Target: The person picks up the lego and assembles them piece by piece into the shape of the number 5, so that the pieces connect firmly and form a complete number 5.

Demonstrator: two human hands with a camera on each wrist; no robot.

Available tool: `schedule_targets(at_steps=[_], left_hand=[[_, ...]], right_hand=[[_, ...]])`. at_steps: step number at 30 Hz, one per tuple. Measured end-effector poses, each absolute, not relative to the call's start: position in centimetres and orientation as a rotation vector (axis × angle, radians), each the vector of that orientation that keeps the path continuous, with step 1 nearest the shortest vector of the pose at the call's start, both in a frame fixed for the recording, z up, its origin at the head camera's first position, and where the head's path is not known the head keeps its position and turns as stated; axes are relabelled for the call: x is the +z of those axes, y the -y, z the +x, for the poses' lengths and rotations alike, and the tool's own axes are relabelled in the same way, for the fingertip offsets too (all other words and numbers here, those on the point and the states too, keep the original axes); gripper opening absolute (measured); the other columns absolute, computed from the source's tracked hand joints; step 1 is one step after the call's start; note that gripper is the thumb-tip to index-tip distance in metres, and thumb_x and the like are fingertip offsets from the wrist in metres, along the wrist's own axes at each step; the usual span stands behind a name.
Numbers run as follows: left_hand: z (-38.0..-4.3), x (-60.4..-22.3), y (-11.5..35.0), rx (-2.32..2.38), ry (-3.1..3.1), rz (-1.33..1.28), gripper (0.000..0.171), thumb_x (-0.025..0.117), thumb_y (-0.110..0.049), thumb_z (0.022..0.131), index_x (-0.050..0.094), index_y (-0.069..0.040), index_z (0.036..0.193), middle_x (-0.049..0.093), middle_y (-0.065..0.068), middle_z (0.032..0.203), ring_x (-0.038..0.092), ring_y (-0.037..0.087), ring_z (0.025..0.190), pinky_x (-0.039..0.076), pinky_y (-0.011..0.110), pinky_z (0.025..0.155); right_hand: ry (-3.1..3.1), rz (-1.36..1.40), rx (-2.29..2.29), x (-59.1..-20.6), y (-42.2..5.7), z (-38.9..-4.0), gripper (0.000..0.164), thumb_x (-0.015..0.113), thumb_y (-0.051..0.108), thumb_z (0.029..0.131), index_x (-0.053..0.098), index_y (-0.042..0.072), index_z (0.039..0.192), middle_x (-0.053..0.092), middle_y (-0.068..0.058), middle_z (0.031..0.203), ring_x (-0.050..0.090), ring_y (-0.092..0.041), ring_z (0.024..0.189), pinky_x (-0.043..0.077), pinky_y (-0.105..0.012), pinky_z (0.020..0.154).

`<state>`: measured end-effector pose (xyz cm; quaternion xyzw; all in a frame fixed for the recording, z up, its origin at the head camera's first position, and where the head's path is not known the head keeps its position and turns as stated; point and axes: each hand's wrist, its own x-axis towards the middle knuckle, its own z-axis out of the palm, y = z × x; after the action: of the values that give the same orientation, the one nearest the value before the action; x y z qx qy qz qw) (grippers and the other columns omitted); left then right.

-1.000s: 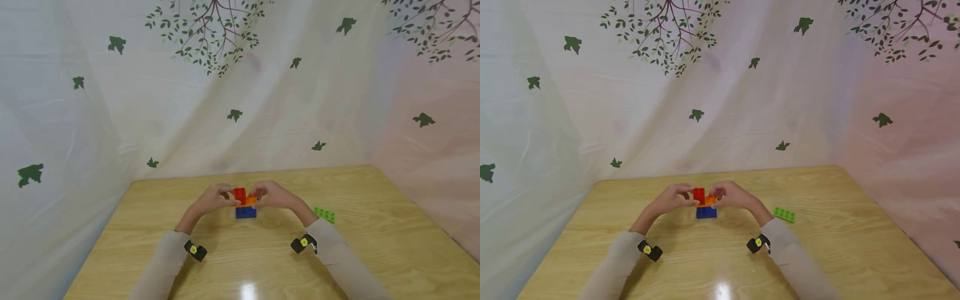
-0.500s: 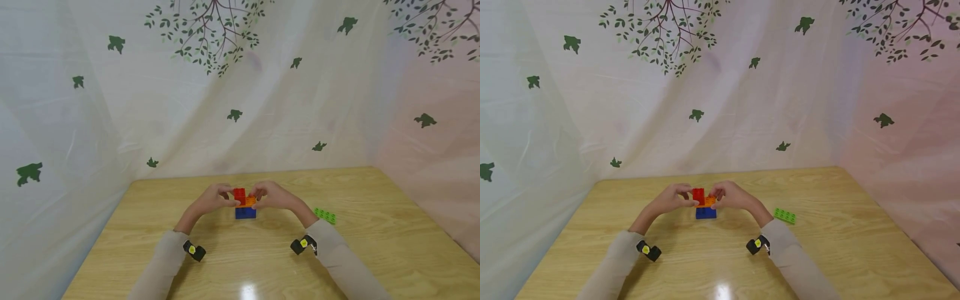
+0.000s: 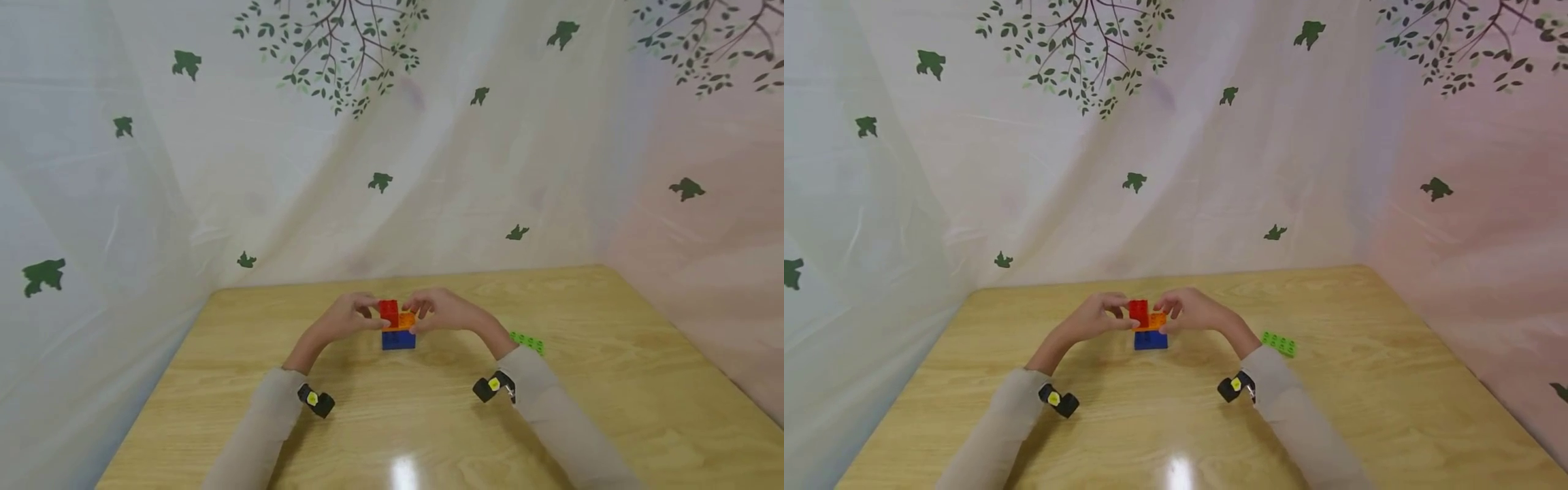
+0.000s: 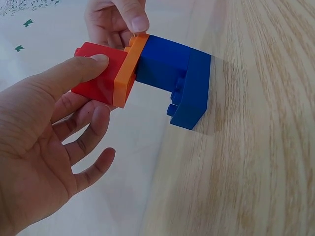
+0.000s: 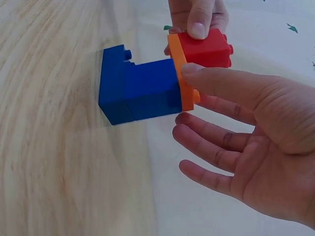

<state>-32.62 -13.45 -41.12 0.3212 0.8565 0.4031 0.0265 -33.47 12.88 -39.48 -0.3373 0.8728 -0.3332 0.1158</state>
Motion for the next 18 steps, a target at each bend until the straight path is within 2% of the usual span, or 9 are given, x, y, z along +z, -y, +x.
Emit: schedule_targets(at_steps=[3, 7, 11, 14, 18], left_hand=[[-32.6, -41.0, 13.3, 1.237, -2.653, 0.970, 0.026, 0.079, -0.023, 0.090, 0.076, -0.007, 0.110, 0.072, 0.010, 0.103, 0.064, 0.012, 0.080, 0.054, 0.024, 0.070], [-32.5, -40.8, 13.5, 1.226, -2.675, 0.919, 0.036, 0.079, -0.022, 0.090, 0.074, -0.003, 0.120, 0.072, 0.014, 0.116, 0.066, 0.014, 0.084, 0.055, 0.025, 0.072], [-32.5, -40.7, 13.6, 1.215, -2.687, 0.922, 0.039, 0.078, -0.021, 0.091, 0.072, -0.001, 0.124, 0.070, 0.016, 0.120, 0.067, 0.016, 0.088, 0.056, 0.026, 0.075], [-32.5, -40.8, 13.5, 1.213, -2.682, 0.941, 0.035, 0.077, -0.021, 0.091, 0.073, 0.000, 0.119, 0.070, 0.017, 0.115, 0.067, 0.017, 0.088, 0.056, 0.026, 0.075], [-32.6, -41.1, 13.2, 1.231, -2.659, 0.957, 0.037, 0.078, -0.020, 0.091, 0.072, 0.001, 0.121, 0.070, 0.017, 0.115, 0.068, 0.017, 0.087, 0.056, 0.025, 0.074]], right_hand=[[-2.566, -0.970, -0.965, -38.7, -13.8, -33.5, 0.048, 0.077, 0.022, 0.091, 0.063, 0.004, 0.133, 0.068, -0.018, 0.127, 0.065, -0.026, 0.104, 0.049, -0.056, 0.102], [-2.587, -0.951, -0.965, -37.7, -15.6, -33.9, 0.048, 0.077, 0.021, 0.092, 0.062, 0.004, 0.134, 0.066, -0.019, 0.129, 0.063, -0.037, 0.111, 0.047, -0.058, 0.104], [-2.635, -0.941, -0.886, -37.2, -17.9, -34.4, 0.045, 0.076, 0.022, 0.092, 0.063, 0.004, 0.132, 0.066, -0.015, 0.129, 0.063, -0.038, 0.113, 0.050, -0.054, 0.101], [-2.659, -0.930, -0.820, -37.2, -19.8, -34.4, 0.043, 0.075, 0.021, 0.093, 0.064, 0.002, 0.129, 0.067, -0.019, 0.126, 0.063, -0.039, 0.113, 0.052, -0.051, 0.097], [-2.691, -0.886, -0.744, -38.1, -22.6, -34.1, 0.039, 0.074, 0.018, 0.093, 0.065, -0.002, 0.124, 0.066, -0.023, 0.121, 0.062, -0.040, 0.111, 0.052, -0.050, 0.095]])
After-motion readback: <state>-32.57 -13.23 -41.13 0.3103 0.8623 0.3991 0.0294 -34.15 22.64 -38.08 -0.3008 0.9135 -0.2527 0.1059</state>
